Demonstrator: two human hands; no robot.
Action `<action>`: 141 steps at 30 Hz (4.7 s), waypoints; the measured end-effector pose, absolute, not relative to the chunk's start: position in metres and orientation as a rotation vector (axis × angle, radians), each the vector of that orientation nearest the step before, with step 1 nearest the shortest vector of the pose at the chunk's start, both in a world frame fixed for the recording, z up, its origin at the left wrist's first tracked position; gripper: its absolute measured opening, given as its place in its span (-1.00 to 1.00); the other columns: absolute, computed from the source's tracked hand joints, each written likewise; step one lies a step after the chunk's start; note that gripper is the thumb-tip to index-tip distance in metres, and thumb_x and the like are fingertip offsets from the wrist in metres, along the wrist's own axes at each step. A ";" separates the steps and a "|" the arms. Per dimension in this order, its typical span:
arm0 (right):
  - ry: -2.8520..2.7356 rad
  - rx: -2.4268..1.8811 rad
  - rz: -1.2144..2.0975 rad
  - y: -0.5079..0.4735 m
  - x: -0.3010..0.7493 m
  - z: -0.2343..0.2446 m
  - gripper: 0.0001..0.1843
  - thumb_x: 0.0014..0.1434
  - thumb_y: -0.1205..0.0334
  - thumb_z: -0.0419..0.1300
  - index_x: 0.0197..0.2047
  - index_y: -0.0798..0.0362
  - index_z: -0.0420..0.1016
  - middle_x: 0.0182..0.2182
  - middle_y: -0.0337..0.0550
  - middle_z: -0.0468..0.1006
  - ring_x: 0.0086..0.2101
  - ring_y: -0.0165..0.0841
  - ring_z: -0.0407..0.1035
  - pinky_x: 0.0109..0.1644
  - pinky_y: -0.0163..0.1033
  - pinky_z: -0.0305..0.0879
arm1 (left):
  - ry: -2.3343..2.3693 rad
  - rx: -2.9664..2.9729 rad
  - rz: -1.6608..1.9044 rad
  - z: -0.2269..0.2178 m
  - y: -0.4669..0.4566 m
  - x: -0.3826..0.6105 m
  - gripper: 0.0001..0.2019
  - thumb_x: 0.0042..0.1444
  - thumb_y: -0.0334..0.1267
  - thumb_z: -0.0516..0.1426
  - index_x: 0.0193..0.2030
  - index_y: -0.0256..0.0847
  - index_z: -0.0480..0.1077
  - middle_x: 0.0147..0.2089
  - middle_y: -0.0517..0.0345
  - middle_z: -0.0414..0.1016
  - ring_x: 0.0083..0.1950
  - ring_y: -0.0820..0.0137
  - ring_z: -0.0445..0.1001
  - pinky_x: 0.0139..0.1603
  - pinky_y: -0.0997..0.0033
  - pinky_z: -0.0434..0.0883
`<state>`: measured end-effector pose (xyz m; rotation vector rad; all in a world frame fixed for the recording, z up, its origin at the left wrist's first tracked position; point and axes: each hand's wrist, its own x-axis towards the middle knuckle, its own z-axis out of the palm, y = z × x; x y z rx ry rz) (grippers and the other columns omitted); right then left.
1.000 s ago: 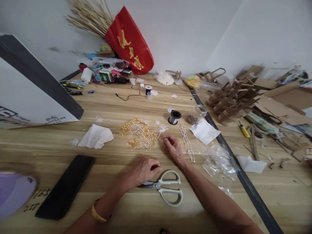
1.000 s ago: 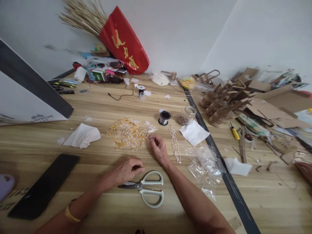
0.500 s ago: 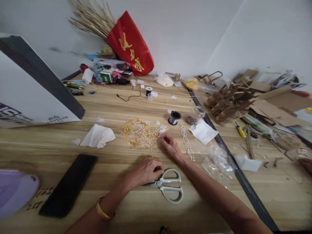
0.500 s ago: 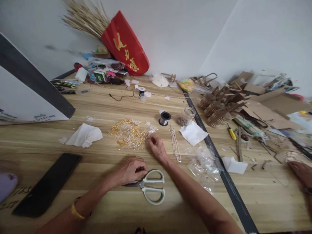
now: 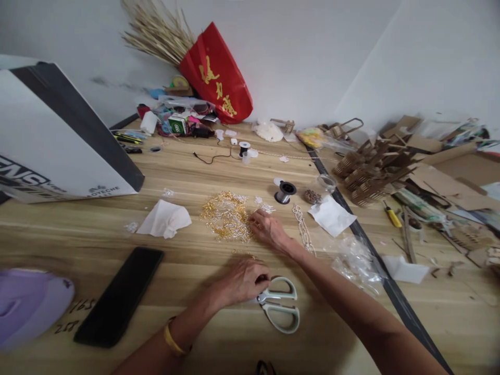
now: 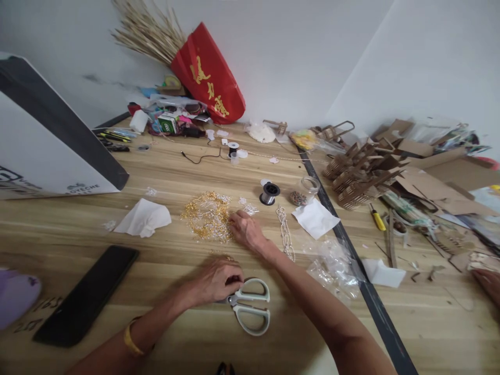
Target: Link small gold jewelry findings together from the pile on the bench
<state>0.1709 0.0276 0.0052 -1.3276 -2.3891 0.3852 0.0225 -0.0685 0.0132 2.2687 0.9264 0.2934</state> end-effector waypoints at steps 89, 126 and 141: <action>-2.824 -0.977 0.232 0.024 0.123 0.032 -0.84 0.30 0.31 0.00 -0.27 0.09 0.38 -0.30 -0.16 0.44 -0.40 -0.44 0.30 -0.41 -0.34 0.03 | 0.909 2.200 0.315 0.011 -0.066 0.023 -0.81 0.11 -0.32 0.06 -0.35 -0.18 0.52 -0.36 0.14 0.58 -0.32 0.38 0.47 -0.28 0.48 0.24; -2.105 -0.993 1.090 0.025 0.149 0.034 -0.92 0.16 0.32 0.06 -0.34 0.13 0.34 -0.54 -0.34 0.32 -0.53 -0.53 0.16 -0.43 -0.42 0.09 | 1.386 1.256 1.342 0.019 -0.025 -0.007 -0.80 0.02 -0.21 0.12 -0.25 -0.28 0.40 -0.32 0.11 0.48 -0.42 0.50 0.37 -0.41 0.55 0.33; -2.198 -1.049 0.868 -0.010 0.169 0.051 -0.92 0.17 0.39 0.07 -0.29 0.12 0.38 -0.46 -0.24 0.44 -0.50 -0.50 0.27 -0.43 -0.42 0.16 | 1.039 1.095 1.028 0.006 -0.025 0.002 -0.75 -0.15 -0.16 0.26 -0.46 -0.31 0.36 -0.59 0.25 0.39 -0.53 0.53 0.35 -0.47 0.53 0.30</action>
